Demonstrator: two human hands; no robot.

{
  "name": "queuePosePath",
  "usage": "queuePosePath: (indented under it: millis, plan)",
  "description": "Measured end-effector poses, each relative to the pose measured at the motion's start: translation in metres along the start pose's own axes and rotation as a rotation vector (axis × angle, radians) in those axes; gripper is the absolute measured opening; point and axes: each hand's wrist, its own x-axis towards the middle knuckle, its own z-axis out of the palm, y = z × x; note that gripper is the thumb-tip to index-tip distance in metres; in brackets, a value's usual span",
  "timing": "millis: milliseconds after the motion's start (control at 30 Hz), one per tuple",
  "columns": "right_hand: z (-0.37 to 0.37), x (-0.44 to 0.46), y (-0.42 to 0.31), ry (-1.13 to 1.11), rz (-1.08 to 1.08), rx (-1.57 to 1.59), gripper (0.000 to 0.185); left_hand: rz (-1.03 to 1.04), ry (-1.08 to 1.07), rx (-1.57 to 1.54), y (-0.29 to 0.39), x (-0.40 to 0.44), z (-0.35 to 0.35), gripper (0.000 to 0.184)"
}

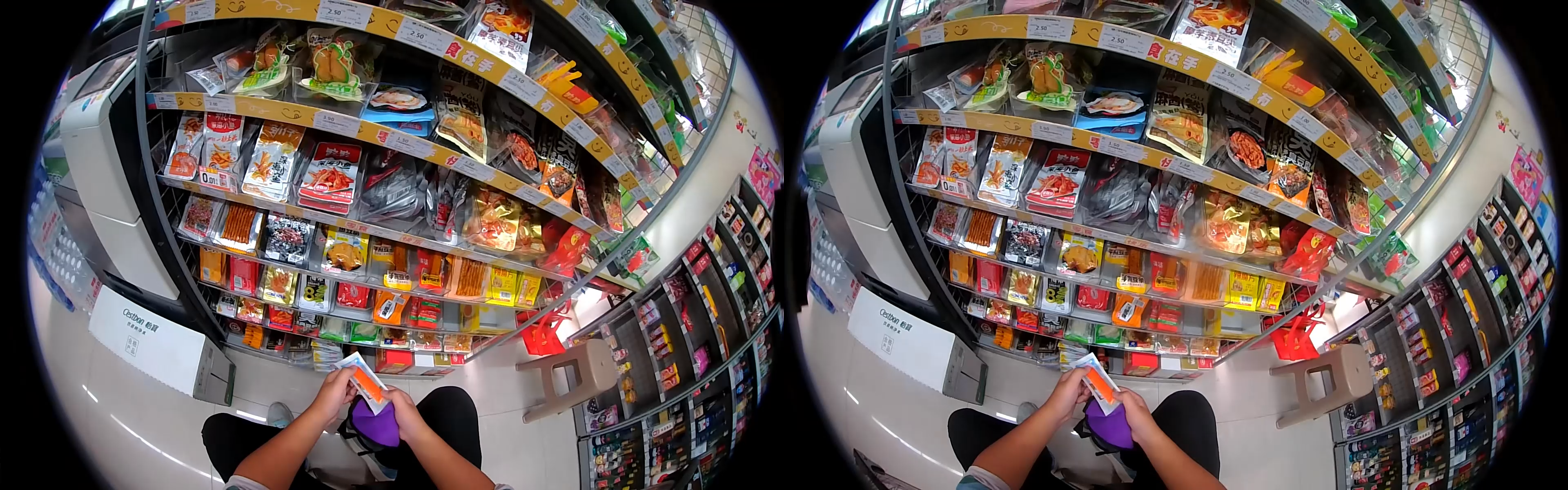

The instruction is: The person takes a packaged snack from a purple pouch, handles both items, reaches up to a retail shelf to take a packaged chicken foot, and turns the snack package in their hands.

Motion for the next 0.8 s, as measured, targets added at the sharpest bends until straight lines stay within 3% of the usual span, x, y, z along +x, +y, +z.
queuePosePath:
  millis: [300, 400, 467, 800]
  plan:
    - [-0.006, 0.000, 0.008, -0.029, 0.020, 0.100, 0.027, 0.074, 0.034, 0.121, -0.011, 0.003, -0.006, 0.027]
    - [0.009, -0.009, -0.002, 0.001, 0.013, 0.117, 0.029, 0.073, 0.079, -0.003, -0.016, 0.005, -0.006, 0.026]
    - [0.010, -0.007, -0.003, -0.092, 0.021, 0.162, 0.030, 0.102, 0.022, 0.023, -0.014, 0.004, -0.009, 0.027]
    - [0.022, -0.007, -0.008, -0.133, -0.024, 0.127, 0.036, 0.105, 0.071, -0.005, 0.005, -0.007, -0.003, 0.027]
